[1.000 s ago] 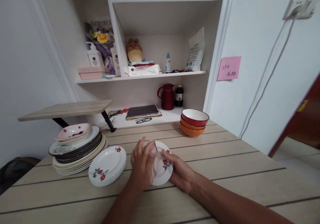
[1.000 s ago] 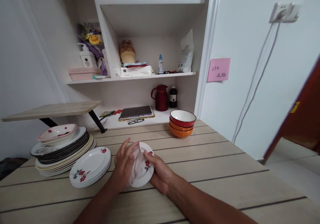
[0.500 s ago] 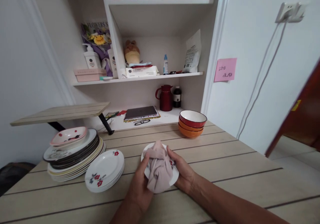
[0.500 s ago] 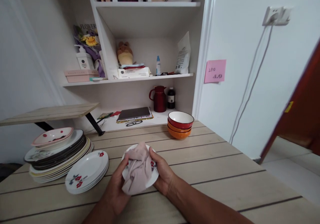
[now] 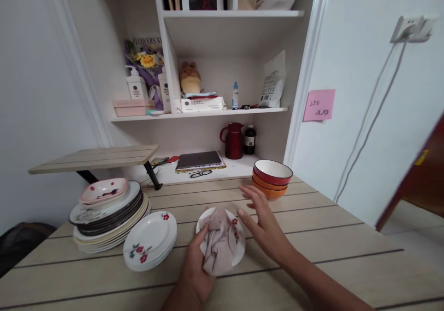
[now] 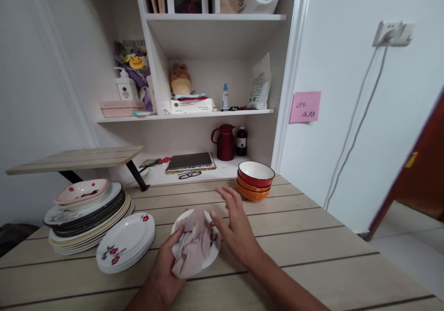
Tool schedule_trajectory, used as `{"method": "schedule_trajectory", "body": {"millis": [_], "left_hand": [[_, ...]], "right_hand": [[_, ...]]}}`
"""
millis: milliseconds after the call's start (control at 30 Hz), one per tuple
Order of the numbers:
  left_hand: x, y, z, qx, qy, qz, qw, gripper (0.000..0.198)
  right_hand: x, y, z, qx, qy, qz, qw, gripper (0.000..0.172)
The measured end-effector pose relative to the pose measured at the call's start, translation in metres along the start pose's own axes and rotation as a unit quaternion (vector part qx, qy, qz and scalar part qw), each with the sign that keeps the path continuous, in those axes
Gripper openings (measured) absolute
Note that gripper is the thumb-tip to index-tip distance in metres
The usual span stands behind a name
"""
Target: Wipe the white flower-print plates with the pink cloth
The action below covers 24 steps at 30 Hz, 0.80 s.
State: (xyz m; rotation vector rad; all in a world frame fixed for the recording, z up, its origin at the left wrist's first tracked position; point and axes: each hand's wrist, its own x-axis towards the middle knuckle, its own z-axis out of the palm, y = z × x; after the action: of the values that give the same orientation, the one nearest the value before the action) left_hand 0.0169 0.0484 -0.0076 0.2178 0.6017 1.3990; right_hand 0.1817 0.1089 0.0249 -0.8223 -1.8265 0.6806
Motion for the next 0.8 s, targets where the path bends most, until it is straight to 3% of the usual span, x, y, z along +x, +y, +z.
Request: {"method": "schedule_trajectory", "body": {"millis": [100,167,200,333,467,533,700,800], "left_hand": [[0.002,0.002,-0.003,-0.011,-0.023,0.015,1.0,0.032],[0.001,0.002,-0.001,-0.014,-0.046,-0.008,0.999,0.036],[0.0,0.002,0.001,-0.015,-0.055,-0.017,0.998,0.038],[-0.006,-0.001,0.009,-0.016,-0.057,0.003,0.998,0.044],[-0.009,-0.002,0.012,0.003,-0.049,0.006,0.999,0.053],[-0.009,-0.001,0.012,0.006,-0.047,0.018,0.999,0.055],[-0.009,0.0,0.012,-0.01,-0.055,0.024,0.998,0.054],[-0.007,-0.001,0.012,-0.011,-0.057,-0.007,0.998,0.049]], "right_hand": [[-0.011,-0.019,0.005,-0.018,-0.171,-0.042,0.984,0.053],[-0.02,-0.025,0.016,-0.067,-0.219,-0.039,0.973,0.065],[-0.023,-0.024,0.022,-0.095,-0.222,-0.027,0.97,0.067],[-0.022,-0.012,0.03,-0.143,-0.192,-0.005,0.971,0.047],[-0.009,0.0,0.015,-0.216,-0.153,0.004,0.964,0.047],[-0.007,0.0,0.007,-0.242,-0.172,0.012,0.955,0.045],[-0.018,-0.01,0.014,-0.172,-0.267,-0.031,0.948,0.043],[-0.021,-0.011,0.028,-0.123,-0.235,-0.066,0.962,0.049]]}}
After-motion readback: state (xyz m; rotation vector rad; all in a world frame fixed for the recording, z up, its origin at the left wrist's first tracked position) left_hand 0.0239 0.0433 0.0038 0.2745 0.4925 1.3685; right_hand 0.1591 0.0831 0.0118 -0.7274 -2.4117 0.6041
